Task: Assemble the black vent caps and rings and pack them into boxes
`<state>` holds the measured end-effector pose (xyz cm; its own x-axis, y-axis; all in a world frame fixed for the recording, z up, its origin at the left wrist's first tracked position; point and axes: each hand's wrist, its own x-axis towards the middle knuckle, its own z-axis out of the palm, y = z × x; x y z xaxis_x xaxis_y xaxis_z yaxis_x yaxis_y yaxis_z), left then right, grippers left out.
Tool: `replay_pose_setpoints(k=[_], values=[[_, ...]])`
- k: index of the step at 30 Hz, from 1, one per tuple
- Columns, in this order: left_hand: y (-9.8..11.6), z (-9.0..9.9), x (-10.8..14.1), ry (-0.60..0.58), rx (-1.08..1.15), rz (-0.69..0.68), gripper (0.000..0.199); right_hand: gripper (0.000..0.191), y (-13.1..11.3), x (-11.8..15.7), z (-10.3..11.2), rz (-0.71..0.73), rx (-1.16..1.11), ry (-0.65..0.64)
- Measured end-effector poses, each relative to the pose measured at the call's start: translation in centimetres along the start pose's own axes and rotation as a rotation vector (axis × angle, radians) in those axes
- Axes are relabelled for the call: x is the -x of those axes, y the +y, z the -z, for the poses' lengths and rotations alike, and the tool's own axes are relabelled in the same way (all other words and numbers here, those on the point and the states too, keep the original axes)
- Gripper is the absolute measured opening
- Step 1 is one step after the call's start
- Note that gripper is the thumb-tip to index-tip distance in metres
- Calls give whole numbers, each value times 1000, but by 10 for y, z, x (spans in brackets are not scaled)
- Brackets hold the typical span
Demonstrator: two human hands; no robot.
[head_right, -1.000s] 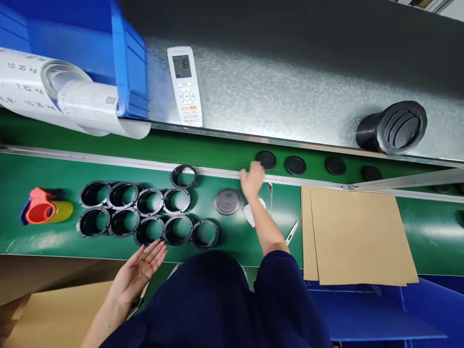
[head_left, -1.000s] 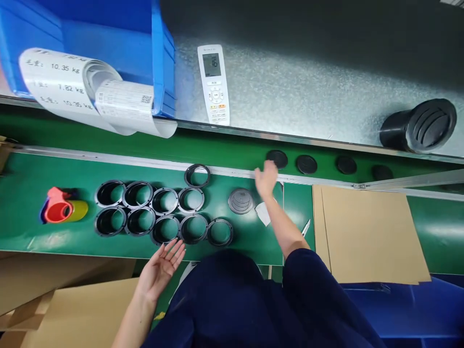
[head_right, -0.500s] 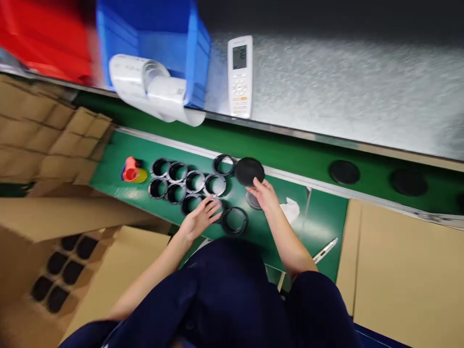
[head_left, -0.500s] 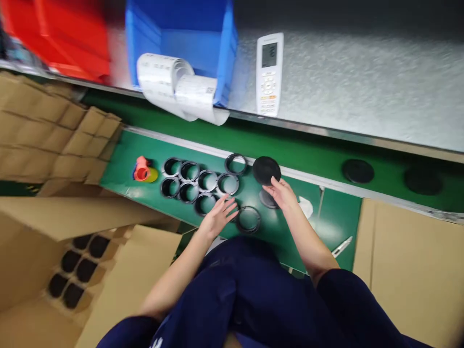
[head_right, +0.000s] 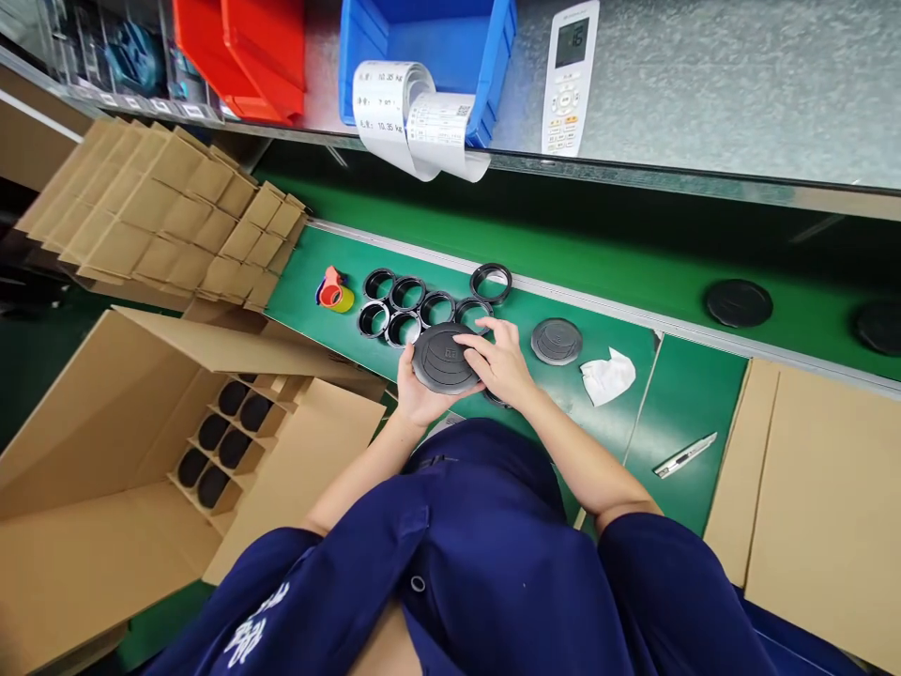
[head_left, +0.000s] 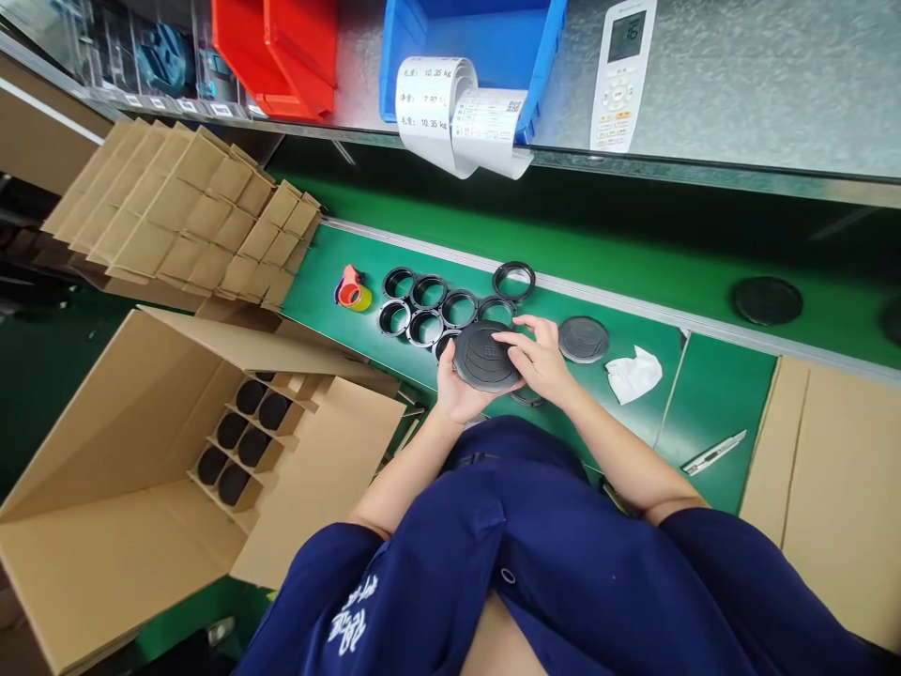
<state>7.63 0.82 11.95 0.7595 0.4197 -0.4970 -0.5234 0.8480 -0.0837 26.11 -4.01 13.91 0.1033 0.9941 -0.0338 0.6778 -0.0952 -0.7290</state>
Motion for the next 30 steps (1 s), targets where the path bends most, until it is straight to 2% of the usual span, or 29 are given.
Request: replay_pose_setpoints(k=[6, 9, 13, 18, 20, 23, 25, 28, 30], values=[[0, 9, 19, -4, -10, -23, 50, 63, -12, 4, -21, 31, -38, -72], [0, 12, 25, -33, -32, -17, 54, 68, -15, 6, -25, 35, -78, -69], [-1, 12, 29, -29, -38, -9, 60, 69, -19, 11, -22, 30, -103, -4], [0, 14, 28, -1, 13, 9, 63, 71, -17, 26, -25, 50, 10, -1], [-1, 20, 26, 57, 29, 23, 62, 70, -14, 35, -32, 143, 125, -86], [-6, 33, 22, 177, 3, 61, 61, 78, -9, 50, -48, 254, 264, -304], [-12, 41, 19, 225, -43, 122, 59, 92, -3, 59, -58, 178, 291, -389], [-21, 51, 14, 276, -123, 228, 59, 109, 8, 68, -68, -16, 231, -446], [-26, 56, 11, 303, -187, 302, 63, 118, 17, 72, -70, -88, 193, -487]])
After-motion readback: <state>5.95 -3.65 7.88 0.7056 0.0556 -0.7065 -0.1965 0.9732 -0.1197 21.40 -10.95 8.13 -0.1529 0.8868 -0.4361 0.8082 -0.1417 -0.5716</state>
